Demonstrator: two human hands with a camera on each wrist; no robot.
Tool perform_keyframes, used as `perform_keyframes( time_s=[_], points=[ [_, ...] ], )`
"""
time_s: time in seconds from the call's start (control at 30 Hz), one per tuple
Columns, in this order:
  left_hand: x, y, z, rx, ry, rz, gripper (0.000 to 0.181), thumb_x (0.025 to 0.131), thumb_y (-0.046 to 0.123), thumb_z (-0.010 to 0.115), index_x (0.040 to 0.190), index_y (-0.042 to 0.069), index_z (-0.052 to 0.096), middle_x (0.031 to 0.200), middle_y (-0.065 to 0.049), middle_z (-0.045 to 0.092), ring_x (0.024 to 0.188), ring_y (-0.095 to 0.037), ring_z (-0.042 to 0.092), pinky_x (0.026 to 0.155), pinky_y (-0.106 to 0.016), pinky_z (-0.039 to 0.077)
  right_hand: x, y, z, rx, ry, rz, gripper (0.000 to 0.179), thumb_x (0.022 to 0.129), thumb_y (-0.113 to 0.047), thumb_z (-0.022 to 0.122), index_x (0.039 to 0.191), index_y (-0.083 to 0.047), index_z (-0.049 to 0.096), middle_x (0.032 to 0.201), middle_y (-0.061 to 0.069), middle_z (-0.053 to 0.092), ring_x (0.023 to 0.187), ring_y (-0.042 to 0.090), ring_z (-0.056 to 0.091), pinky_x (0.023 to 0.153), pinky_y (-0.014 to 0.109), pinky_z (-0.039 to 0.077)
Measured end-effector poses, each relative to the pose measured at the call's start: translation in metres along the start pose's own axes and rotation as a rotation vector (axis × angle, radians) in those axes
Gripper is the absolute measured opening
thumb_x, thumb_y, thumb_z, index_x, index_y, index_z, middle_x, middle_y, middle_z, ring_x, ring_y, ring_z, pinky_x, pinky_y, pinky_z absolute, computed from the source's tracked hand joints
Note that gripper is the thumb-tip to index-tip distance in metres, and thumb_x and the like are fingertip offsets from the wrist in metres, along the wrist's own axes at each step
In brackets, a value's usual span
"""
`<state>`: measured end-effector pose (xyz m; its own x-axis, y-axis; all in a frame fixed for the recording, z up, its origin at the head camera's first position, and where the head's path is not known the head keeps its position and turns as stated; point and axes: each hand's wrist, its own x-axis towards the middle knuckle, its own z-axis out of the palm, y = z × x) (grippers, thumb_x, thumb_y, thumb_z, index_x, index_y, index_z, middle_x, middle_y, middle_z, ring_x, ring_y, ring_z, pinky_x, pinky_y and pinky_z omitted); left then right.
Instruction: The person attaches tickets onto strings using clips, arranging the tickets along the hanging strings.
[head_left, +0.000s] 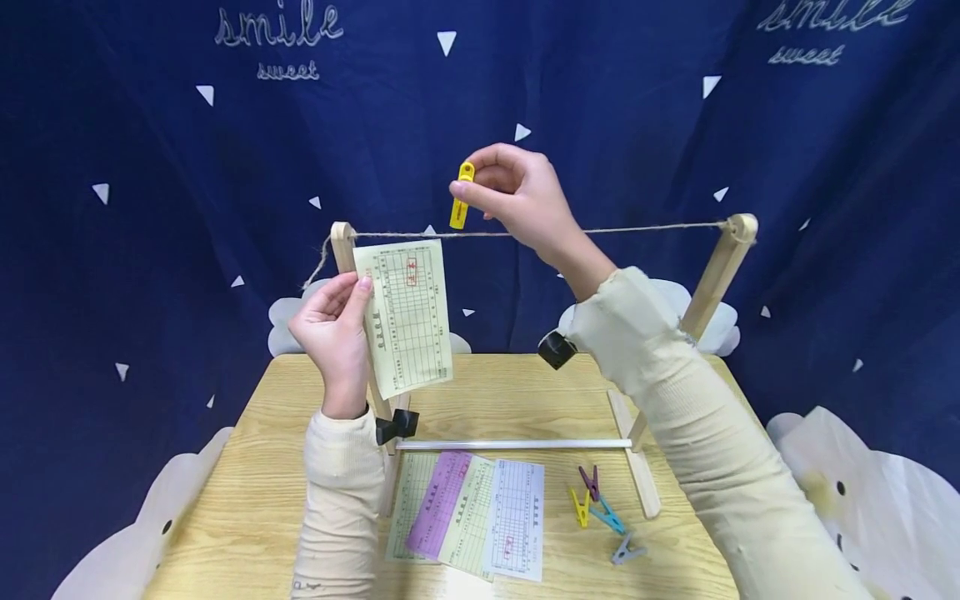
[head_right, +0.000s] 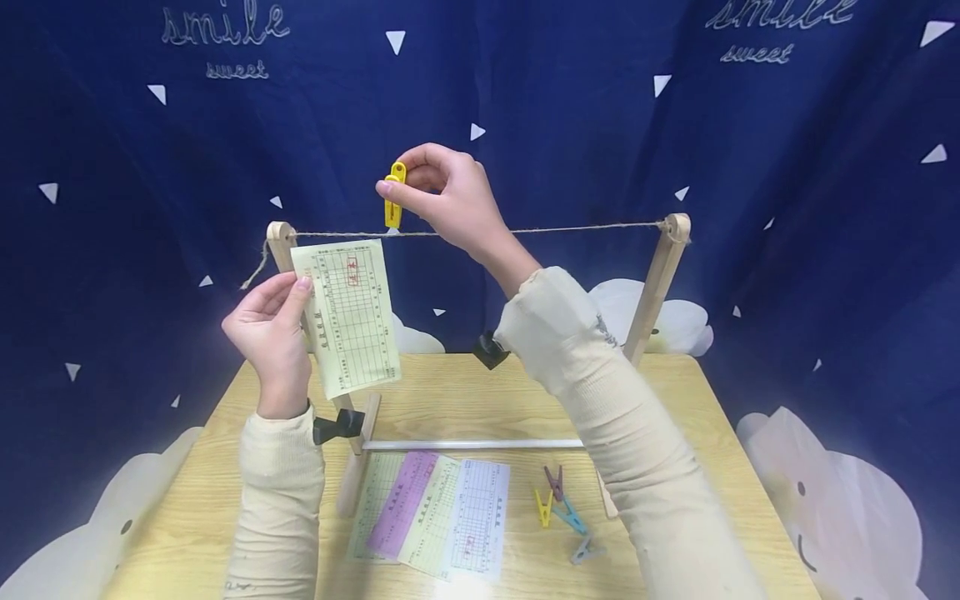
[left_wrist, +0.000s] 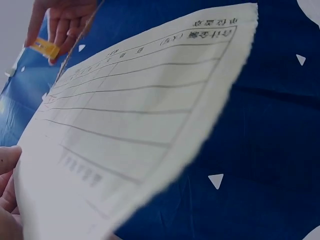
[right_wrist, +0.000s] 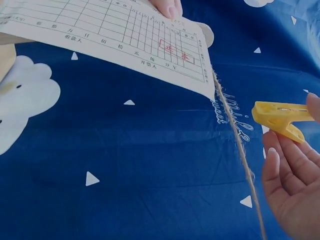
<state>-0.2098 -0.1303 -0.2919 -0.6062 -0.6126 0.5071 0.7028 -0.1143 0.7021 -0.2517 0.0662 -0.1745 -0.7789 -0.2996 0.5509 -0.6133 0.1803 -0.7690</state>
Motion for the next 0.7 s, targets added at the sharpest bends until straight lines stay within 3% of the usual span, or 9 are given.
perform_keyframes(
  time_s=[0.27,0.7],
  points=[
    [0.0,0.002,0.002,0.022,-0.003,0.002,0.011,0.072,-0.003,0.073,0.081,-0.008,0.068,0.069,-0.003,0.067,0.06,-0.011,0.061,0.056,-0.019,0.049,0.01,-0.002,0.011,-0.038,-0.038,-0.017,0.026,0.083,-0.017,0.067,0.103,-0.002,0.059,0.087,0.007,0.065,0.077,0.016,0.058,0.07,0.025,0.045],
    [0.001,0.002,0.003,0.057,0.001,0.045,0.01,0.071,-0.001,0.075,0.079,-0.005,0.069,0.07,-0.004,0.068,0.061,-0.011,0.063,0.057,-0.019,0.05,0.021,-0.006,0.028,-0.019,-0.078,0.024,0.026,0.081,-0.019,0.069,0.102,-0.005,0.062,0.087,0.004,0.064,0.076,0.016,0.056,0.065,0.028,0.047]
  ],
)
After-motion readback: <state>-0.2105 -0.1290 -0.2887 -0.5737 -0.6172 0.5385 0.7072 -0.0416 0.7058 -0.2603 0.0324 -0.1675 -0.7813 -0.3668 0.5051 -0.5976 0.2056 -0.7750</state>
